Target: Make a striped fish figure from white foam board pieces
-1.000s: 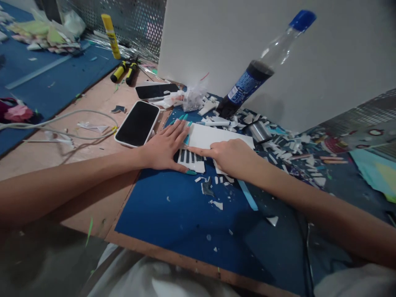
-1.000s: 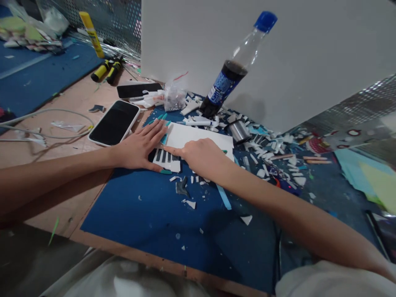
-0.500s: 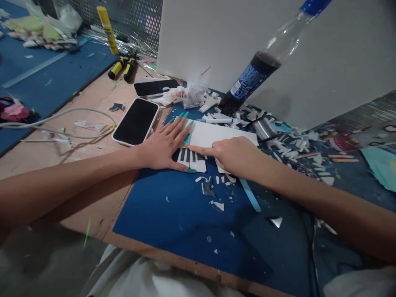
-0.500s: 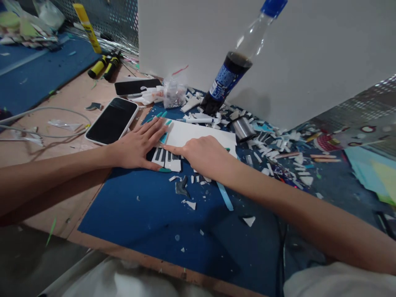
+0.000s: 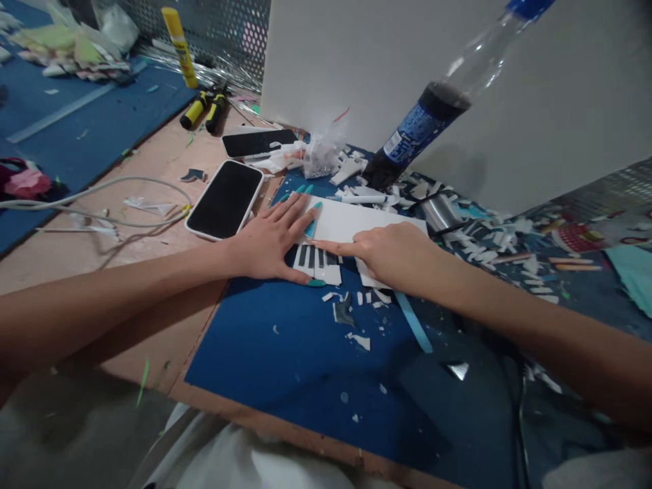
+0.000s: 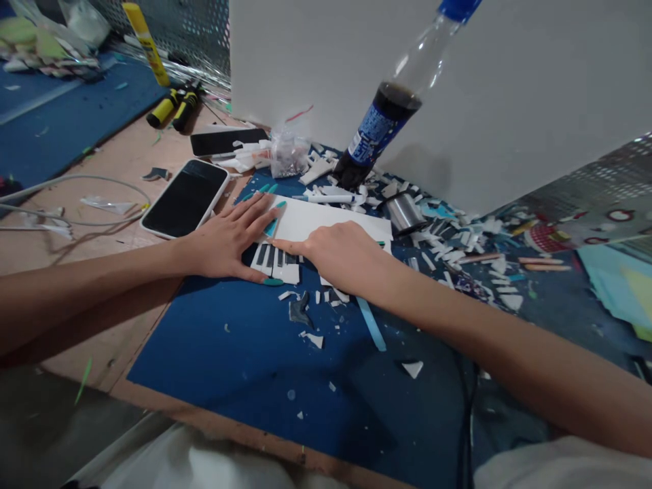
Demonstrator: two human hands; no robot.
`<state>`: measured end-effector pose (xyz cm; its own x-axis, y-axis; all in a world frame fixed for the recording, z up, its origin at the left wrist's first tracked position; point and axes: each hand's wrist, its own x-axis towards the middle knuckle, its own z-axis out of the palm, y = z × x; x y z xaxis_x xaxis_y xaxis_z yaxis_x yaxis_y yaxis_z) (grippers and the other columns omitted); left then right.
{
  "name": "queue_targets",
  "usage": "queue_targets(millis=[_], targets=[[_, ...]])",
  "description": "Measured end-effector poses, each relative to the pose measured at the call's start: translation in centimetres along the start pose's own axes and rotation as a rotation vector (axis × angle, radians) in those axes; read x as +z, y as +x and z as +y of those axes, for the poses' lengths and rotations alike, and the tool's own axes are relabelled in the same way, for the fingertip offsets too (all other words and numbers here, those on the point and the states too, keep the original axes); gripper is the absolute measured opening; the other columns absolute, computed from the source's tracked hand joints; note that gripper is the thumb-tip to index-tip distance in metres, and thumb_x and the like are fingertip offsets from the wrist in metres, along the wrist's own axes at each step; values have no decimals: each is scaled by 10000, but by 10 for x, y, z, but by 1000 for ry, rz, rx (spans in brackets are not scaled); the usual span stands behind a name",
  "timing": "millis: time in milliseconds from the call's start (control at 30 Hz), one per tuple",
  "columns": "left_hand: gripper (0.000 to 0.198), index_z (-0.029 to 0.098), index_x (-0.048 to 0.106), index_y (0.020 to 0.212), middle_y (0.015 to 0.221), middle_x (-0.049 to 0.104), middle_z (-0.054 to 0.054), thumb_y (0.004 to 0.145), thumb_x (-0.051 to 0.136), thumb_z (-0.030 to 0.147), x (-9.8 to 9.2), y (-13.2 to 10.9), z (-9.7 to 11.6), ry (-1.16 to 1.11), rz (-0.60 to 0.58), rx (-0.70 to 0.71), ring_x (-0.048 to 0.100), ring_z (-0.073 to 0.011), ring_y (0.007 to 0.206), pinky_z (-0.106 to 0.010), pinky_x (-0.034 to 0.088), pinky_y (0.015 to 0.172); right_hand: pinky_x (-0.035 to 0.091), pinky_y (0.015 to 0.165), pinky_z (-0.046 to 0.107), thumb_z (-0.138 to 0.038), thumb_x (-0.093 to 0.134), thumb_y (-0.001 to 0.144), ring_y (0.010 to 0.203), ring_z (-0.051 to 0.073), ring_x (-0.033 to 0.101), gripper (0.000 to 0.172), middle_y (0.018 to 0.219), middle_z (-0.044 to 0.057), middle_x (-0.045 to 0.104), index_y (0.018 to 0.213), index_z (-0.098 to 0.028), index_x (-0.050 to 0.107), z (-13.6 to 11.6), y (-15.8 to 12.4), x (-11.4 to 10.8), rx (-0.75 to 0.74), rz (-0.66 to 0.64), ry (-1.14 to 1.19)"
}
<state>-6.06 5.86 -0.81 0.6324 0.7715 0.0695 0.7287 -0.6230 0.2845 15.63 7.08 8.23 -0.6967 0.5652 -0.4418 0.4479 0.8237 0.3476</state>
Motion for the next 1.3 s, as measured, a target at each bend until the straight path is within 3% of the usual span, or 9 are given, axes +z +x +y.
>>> queue_targets(millis=[300, 533, 700, 1100, 1300], targets=[[1194, 92, 96, 1509, 1560, 39, -229, 669, 331, 907, 3, 0, 0, -3, 28, 0, 25, -421, 1434, -569, 76, 1136, 141, 507, 264, -10, 384, 810, 452, 101, 323, 787, 642, 3, 590, 1488, -366, 201, -1, -3, 0, 21, 44, -4], [1278, 64, 76, 1507, 1555, 14, -241, 612, 332, 939, 5, 1, -3, 7, 18, 6, 0, -411, 1438, -555, 72, 1141, 156, 495, 254, -66, 345, 864, 512, 113, 367, 692, 714, 11, 605, 1467, -394, 260, -6, -25, -11, 177, -9, 49], [1214, 84, -3, 1511, 1552, -40, -235, 676, 318, 906, 4, 0, -6, -6, -6, 44, -47, -414, 1432, -582, 46, 1130, 147, 480, 233, -23, 365, 825, 502, 98, 368, 754, 696, 0, 608, 1474, -385, 236, -18, -32, 0, 123, -24, 139], [1155, 96, 85, 1511, 1541, -5, -279, 700, 308, 888, 6, -1, -8, 19, 26, 86, -6, -458, 1419, -624, 81, 1103, 131, 461, 232, -29, 346, 850, 445, 95, 284, 748, 676, -1, 611, 1476, -409, 195, -32, -27, 7, 69, 1, 96], [1131, 91, 95, 1510, 1540, 11, -282, 722, 323, 870, 8, -1, -9, 30, 54, 100, 7, -466, 1417, -625, 110, 1097, 131, 455, 227, -15, 371, 821, 442, 91, 288, 753, 672, 4, 608, 1466, -389, 262, -31, -28, 4, 75, 8, 89]])
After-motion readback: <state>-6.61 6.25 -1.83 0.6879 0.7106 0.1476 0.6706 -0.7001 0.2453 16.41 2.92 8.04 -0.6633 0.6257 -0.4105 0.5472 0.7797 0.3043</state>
